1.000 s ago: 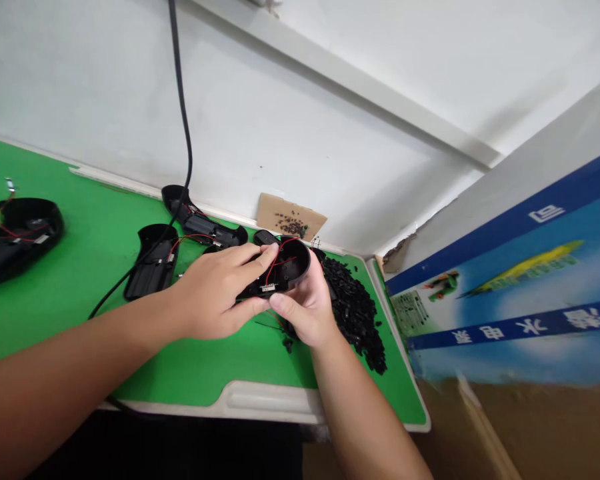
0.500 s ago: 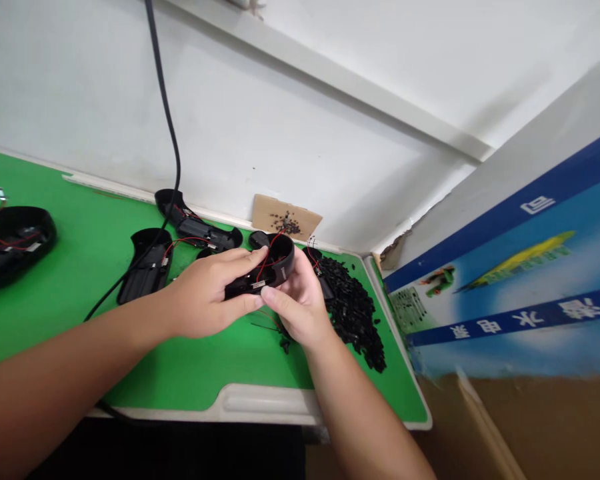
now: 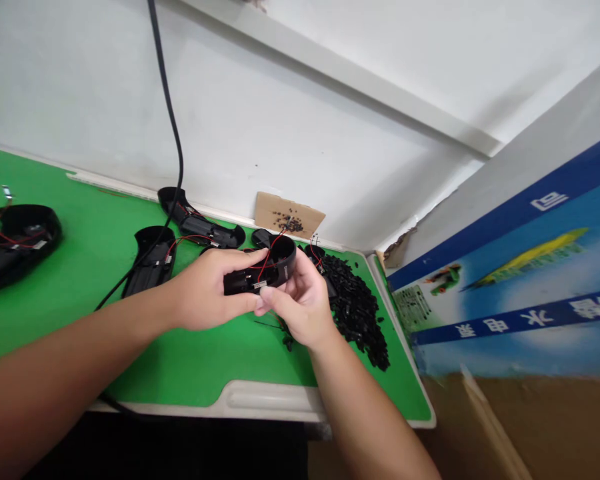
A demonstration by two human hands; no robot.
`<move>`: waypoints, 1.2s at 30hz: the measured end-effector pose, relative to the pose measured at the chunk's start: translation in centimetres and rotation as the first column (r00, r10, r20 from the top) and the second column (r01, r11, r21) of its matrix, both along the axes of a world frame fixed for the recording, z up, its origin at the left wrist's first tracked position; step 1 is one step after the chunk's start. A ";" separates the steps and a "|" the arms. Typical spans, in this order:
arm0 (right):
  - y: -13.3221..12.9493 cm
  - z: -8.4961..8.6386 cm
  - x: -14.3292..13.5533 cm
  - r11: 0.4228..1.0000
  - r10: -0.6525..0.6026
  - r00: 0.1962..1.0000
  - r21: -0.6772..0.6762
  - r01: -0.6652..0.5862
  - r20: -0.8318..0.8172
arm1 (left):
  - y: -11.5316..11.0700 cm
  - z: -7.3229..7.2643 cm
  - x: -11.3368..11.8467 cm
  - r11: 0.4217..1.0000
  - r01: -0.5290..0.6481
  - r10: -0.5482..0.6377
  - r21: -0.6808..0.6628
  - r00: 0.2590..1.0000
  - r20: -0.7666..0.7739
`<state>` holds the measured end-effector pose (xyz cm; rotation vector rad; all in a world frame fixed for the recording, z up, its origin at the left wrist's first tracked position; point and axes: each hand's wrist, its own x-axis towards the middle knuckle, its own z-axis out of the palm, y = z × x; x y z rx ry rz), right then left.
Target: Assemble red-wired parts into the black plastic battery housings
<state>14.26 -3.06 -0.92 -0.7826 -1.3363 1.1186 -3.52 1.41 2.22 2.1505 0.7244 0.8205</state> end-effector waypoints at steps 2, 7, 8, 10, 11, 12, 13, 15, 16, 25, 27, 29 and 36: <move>0.1 0.0 0.0 1.000 -0.021 0.999 0.014 0.020 0.027 | 0.1 0.0 0.0 1.000 0.005 -0.005 -0.018 1.000 0.007; 0.2 0.1 -0.2 0.994 -0.090 0.994 0.066 0.086 0.057 | 0.1 -0.1 0.1 1.000 -0.015 0.015 0.002 1.000 0.023; 0.2 0.1 -0.2 0.994 -0.085 0.995 0.071 0.081 0.058 | 0.0 -0.2 0.1 1.000 -0.019 0.019 0.021 1.000 0.023; 0.1 0.0 -0.3 0.994 -0.082 0.995 0.082 0.077 0.061 | -0.1 -0.3 0.2 0.997 -0.026 0.025 0.070 1.000 0.010; 0.1 0.0 -0.3 0.992 -0.090 0.994 0.090 0.084 0.064 | -0.1 -0.3 0.2 0.995 -0.028 0.029 0.101 1.000 -0.006; 0.0 -0.1 -0.3 0.991 -0.102 0.993 0.099 0.095 0.065 | -0.2 -0.3 0.2 0.991 -0.033 0.037 0.131 0.999 -0.029; 0.0 -0.1 -0.4 0.988 -0.117 0.991 0.111 0.110 0.064 | -0.2 -0.2 0.2 0.986 -0.038 0.048 0.160 0.997 -0.061; -0.1 -0.1 -0.5 0.981 -0.150 0.987 0.131 0.141 0.064 | -0.3 -0.1 0.2 0.976 -0.049 0.078 0.210 0.988 -0.130; -0.1 -0.1 -0.5 0.978 -0.165 0.984 0.140 0.154 0.070 | -0.4 -0.1 0.2 0.972 -0.051 0.090 0.230 0.983 -0.162; -0.4 0.2 -0.5 0.966 -0.174 0.980 0.211 0.150 0.101 | -1.1 -0.3 0.1 0.916 -0.035 0.119 0.399 0.975 -0.187; -0.4 0.2 -0.3 0.960 -0.180 0.976 0.238 0.148 0.119 | -1.3 -0.3 0.2 0.914 -0.050 0.125 0.403 0.979 -0.161; -0.4 0.1 -0.1 0.944 -0.207 0.968 0.287 0.160 0.144 | -1.5 0.0 0.2 0.923 -0.074 0.137 0.378 0.980 -0.143; -0.1 -0.1 0.1 0.903 -0.249 0.956 0.394 0.171 0.154 | -1.7 0.6 0.1 0.928 -0.102 0.159 0.357 0.978 -0.132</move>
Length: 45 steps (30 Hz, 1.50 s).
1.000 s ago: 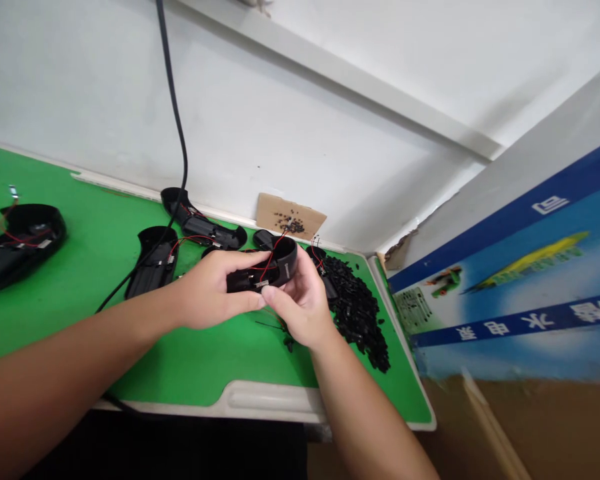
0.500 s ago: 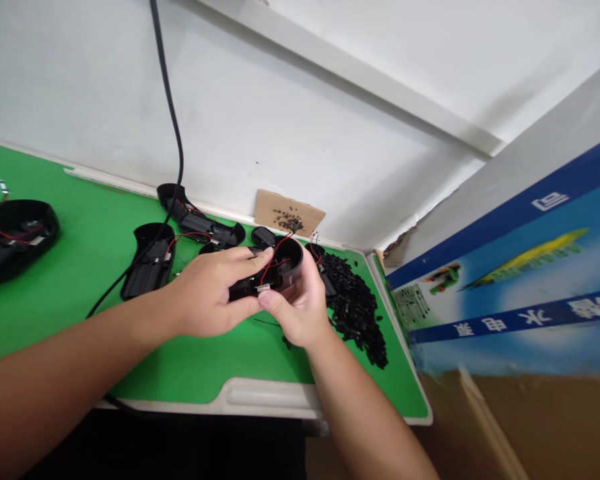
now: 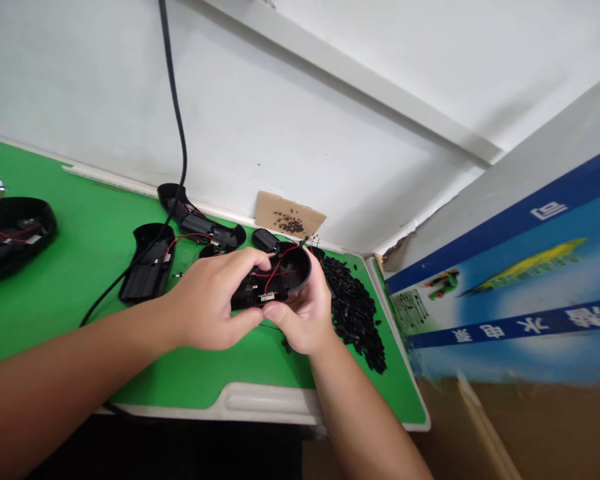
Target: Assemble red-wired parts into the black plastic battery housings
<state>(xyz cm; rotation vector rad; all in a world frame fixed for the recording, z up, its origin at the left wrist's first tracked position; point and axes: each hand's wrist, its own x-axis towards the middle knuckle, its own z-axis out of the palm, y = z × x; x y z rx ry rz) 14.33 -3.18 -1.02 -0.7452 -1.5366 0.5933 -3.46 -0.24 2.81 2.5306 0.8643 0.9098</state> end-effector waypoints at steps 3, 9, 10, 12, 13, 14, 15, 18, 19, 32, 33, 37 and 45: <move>0.0 0.0 -0.1 1.000 0.006 1.000 0.001 -0.006 0.004 | 0.1 -0.4 0.1 0.999 0.005 -0.006 0.036 1.000 0.025; -0.1 0.1 0.0 1.000 0.019 1.000 0.019 -0.019 0.006 | 0.2 -0.5 0.0 0.997 0.054 -0.056 0.051 0.997 0.048; -0.1 0.0 0.0 1.000 0.013 1.000 0.022 -0.013 0.002 | 0.2 -0.4 0.0 0.996 0.076 -0.079 0.046 0.995 0.056; -0.1 0.0 0.0 1.000 0.004 1.000 0.018 -0.004 -0.010 | 0.3 -0.3 -0.1 0.992 0.118 -0.122 0.044 0.990 0.078; -0.1 0.0 0.1 1.000 0.000 1.000 0.011 0.000 -0.018 | 0.3 -0.2 -0.2 0.990 0.135 -0.139 0.048 0.986 0.088; -0.1 0.0 0.1 1.000 -0.003 1.000 0.002 0.003 -0.026 | 0.3 -0.2 -0.2 0.987 0.148 -0.153 0.056 0.984 0.094; -0.1 0.0 0.1 1.000 -0.005 0.999 -0.006 0.005 -0.034 | 0.4 -0.2 -0.2 0.985 0.157 -0.163 0.066 0.982 0.096; -0.1 0.1 0.1 1.000 0.005 0.998 -0.029 -0.007 -0.059 | 0.5 -0.3 -0.4 0.980 0.176 -0.183 0.091 0.980 0.082; -0.1 0.1 0.0 0.999 0.018 0.997 -0.040 -0.020 -0.070 | 0.5 -0.3 -0.4 0.979 0.181 -0.188 0.093 0.979 0.074; 0.4 -0.4 0.3 0.976 0.127 0.977 -0.156 -0.154 -0.171 | 1.0 -0.1 -0.6 0.991 0.119 -0.120 0.055 0.993 0.021; 0.4 -0.3 0.4 0.977 0.134 0.977 -0.145 -0.158 -0.163 | 1.1 -0.2 -0.5 0.990 0.123 -0.126 0.070 0.992 0.029; 0.4 -0.1 0.3 0.988 0.132 0.987 -0.067 -0.138 -0.092 | 1.3 -0.7 -0.5 0.977 0.140 -0.149 0.159 0.987 0.051; -0.1 -0.8 -0.1 0.994 -0.060 0.996 0.090 0.054 0.069 | 1.2 -0.7 -0.6 0.960 0.141 -0.155 0.243 0.987 0.040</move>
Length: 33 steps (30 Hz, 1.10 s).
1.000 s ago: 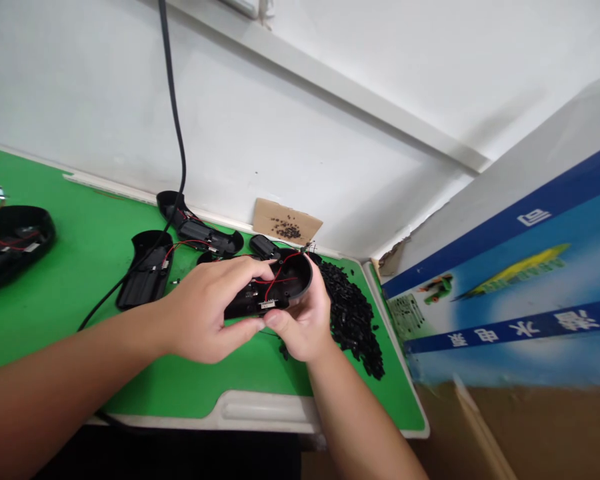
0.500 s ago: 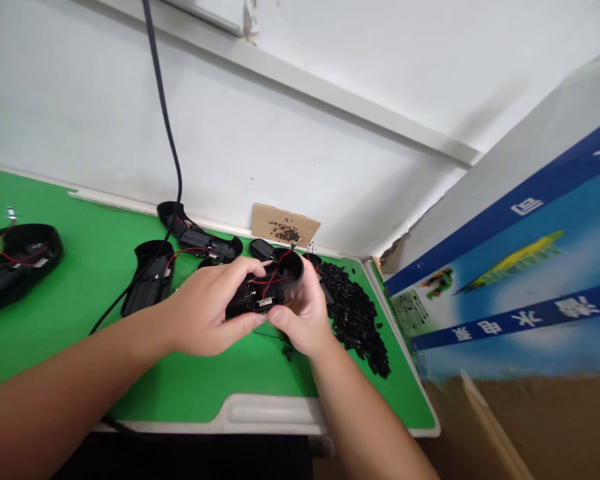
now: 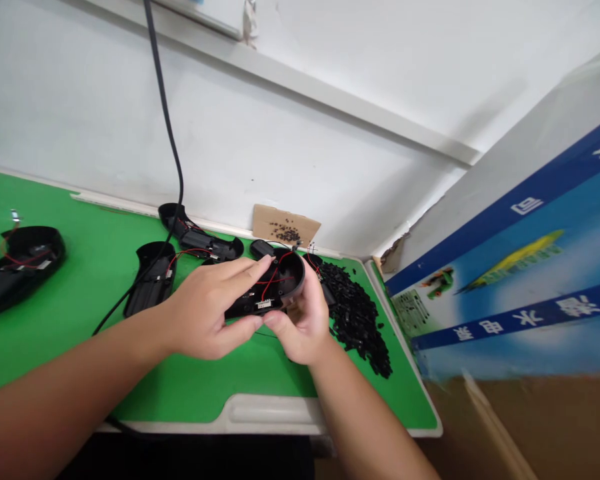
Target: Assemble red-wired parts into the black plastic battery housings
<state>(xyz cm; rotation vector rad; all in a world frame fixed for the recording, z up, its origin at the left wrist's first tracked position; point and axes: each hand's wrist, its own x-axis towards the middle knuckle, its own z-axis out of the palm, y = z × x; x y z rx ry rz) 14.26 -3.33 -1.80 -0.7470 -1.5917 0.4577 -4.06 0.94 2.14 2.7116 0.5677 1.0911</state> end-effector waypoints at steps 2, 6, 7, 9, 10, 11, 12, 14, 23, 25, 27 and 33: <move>-0.2 -0.1 -0.1 1.000 -0.026 1.000 0.018 0.026 0.013 | -0.1 0.0 0.0 1.000 0.007 -0.007 0.024 1.000 0.008; -0.6 0.0 -0.3 0.994 -0.099 0.994 0.045 0.098 0.034 | -0.4 0.1 0.0 0.998 0.013 -0.014 0.060 1.000 0.014; -0.7 0.1 -0.4 0.992 -0.113 0.993 0.055 0.111 0.037 | -0.5 0.1 0.1 0.998 0.013 -0.014 0.065 1.000 0.012; -0.9 0.2 -0.7 0.988 -0.133 0.990 0.080 0.130 0.042 | -0.6 0.1 0.1 0.997 0.014 -0.014 0.076 1.000 0.011; -1.0 0.3 -0.8 0.987 -0.138 0.990 0.089 0.134 0.040 | -0.6 0.2 0.1 0.997 0.014 -0.015 0.078 1.000 0.011; -1.0 0.3 -0.9 0.986 -0.137 0.990 0.097 0.133 0.035 | -0.6 0.2 0.1 0.997 0.014 -0.015 0.078 1.000 0.012; -1.1 0.3 -1.0 0.987 -0.130 0.991 0.100 0.127 0.029 | -0.6 0.2 0.1 0.997 0.014 -0.015 0.075 1.000 0.013; -1.1 0.3 -1.1 0.989 -0.116 0.993 0.097 0.114 0.016 | -0.6 0.1 0.1 0.998 0.016 -0.017 0.067 1.000 0.014; -1.3 0.0 -1.0 0.991 -0.124 0.992 0.043 0.123 0.023 | -0.8 0.0 0.2 1.000 0.000 -0.001 0.032 1.000 0.020; -1.5 0.1 -1.1 0.992 -0.121 0.993 0.036 0.121 0.010 | -0.8 0.0 0.2 1.000 0.002 -0.003 0.024 1.000 0.023; -1.6 0.1 -1.2 0.990 -0.138 0.990 0.015 0.138 0.008 | -0.8 0.1 0.2 1.000 0.006 -0.007 0.020 1.000 0.026; -1.6 0.0 -0.9 0.988 -0.150 0.988 0.053 0.148 0.038 | -0.8 0.1 0.1 0.997 0.007 -0.011 0.079 0.999 0.044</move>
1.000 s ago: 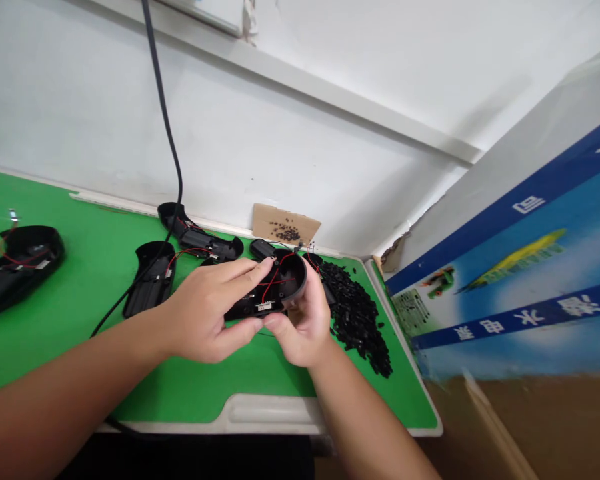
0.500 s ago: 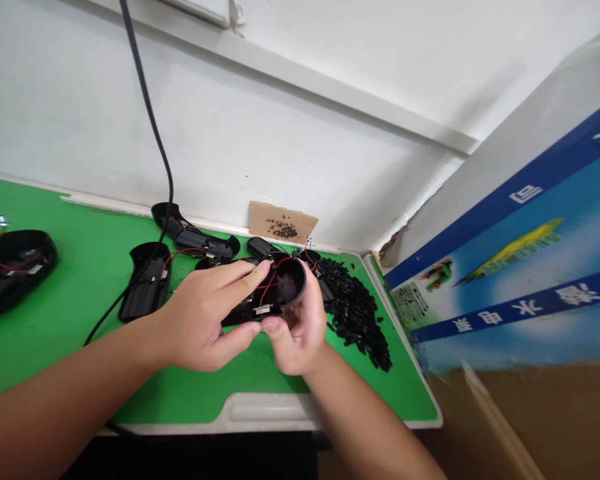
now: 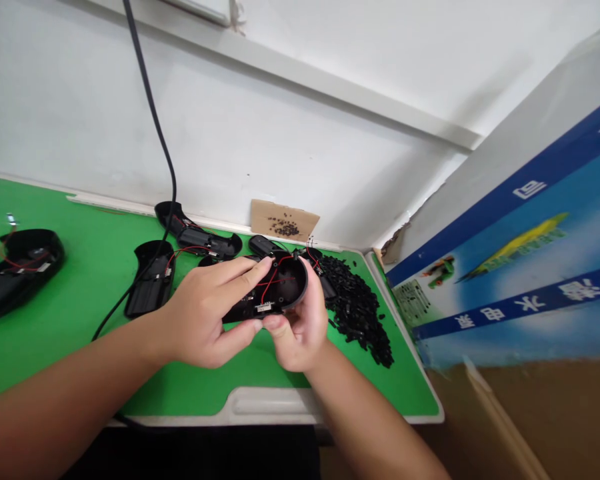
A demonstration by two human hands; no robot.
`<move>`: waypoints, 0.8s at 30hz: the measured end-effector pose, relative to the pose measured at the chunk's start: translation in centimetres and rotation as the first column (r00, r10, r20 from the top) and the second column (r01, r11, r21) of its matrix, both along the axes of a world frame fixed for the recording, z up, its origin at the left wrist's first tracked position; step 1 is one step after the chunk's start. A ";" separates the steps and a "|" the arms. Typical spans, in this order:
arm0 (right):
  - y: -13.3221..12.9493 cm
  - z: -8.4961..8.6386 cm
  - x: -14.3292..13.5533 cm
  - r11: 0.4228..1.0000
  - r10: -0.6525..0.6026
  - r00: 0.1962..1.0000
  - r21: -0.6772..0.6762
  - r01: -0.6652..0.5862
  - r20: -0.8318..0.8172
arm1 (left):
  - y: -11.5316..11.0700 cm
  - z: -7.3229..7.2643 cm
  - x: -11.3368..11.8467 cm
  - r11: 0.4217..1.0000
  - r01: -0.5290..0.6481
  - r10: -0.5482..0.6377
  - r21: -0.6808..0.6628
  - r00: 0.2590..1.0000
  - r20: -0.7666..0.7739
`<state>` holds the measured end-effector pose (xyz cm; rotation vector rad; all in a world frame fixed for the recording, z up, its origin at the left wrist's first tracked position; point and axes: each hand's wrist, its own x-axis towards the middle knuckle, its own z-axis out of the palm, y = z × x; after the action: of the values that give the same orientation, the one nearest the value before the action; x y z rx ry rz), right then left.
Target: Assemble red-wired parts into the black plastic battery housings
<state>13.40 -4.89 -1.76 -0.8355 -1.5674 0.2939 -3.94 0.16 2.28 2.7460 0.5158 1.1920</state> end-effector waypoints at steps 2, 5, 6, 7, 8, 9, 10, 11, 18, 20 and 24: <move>0.4 -0.1 0.2 0.999 0.035 0.999 0.018 -0.035 0.008 | 0.0 -0.1 0.1 0.999 -0.029 0.028 0.034 0.999 0.017; 1.1 -0.4 0.3 0.999 0.052 0.999 -0.016 -0.052 -0.016 | -0.1 -0.2 0.3 0.991 -0.118 0.114 0.067 0.992 0.060; 1.3 -0.5 0.2 0.999 0.042 0.999 -0.031 -0.043 -0.033 | -0.1 -0.3 0.4 0.985 -0.157 0.151 0.067 0.985 0.083; 1.5 -0.6 0.1 0.998 0.034 0.998 -0.046 -0.037 -0.047 | 0.0 -0.4 0.4 0.978 -0.197 0.190 0.062 0.975 0.113; 1.6 -0.7 -0.1 0.997 0.032 0.998 -0.064 -0.035 -0.052 | 0.0 -0.5 0.5 0.970 -0.237 0.228 0.050 0.963 0.146; 1.6 -0.8 -0.3 0.996 0.031 0.998 -0.083 -0.035 -0.048 | 0.0 -0.6 0.6 0.962 -0.271 0.262 0.034 0.949 0.176; 1.5 -0.8 -0.5 0.995 0.027 0.999 -0.098 -0.031 -0.032 | 0.0 -0.7 0.6 0.954 -0.300 0.290 0.016 0.935 0.202; 1.4 -0.8 -0.7 0.994 0.014 1.000 -0.105 -0.015 -0.011 | 0.0 -0.8 0.7 0.948 -0.319 0.311 -0.002 0.924 0.224; 1.0 0.6 -1.6 0.982 -0.142 0.989 -0.119 0.145 0.030 | -0.3 -0.8 1.2 0.928 -0.254 0.308 -0.273 0.935 0.178; 1.2 0.7 -1.5 0.974 -0.182 0.983 -0.141 0.178 -0.014 | -0.4 -0.7 1.3 0.904 -0.149 0.236 -0.400 0.955 0.179; 1.5 0.6 -1.5 0.966 -0.209 0.977 -0.166 0.200 -0.043 | -0.1 -0.4 1.5 0.765 0.111 0.129 -0.635 0.939 0.320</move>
<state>11.91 -3.38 -1.15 -1.0964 -1.4010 0.2953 -2.47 0.03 1.84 1.8995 0.7290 1.1766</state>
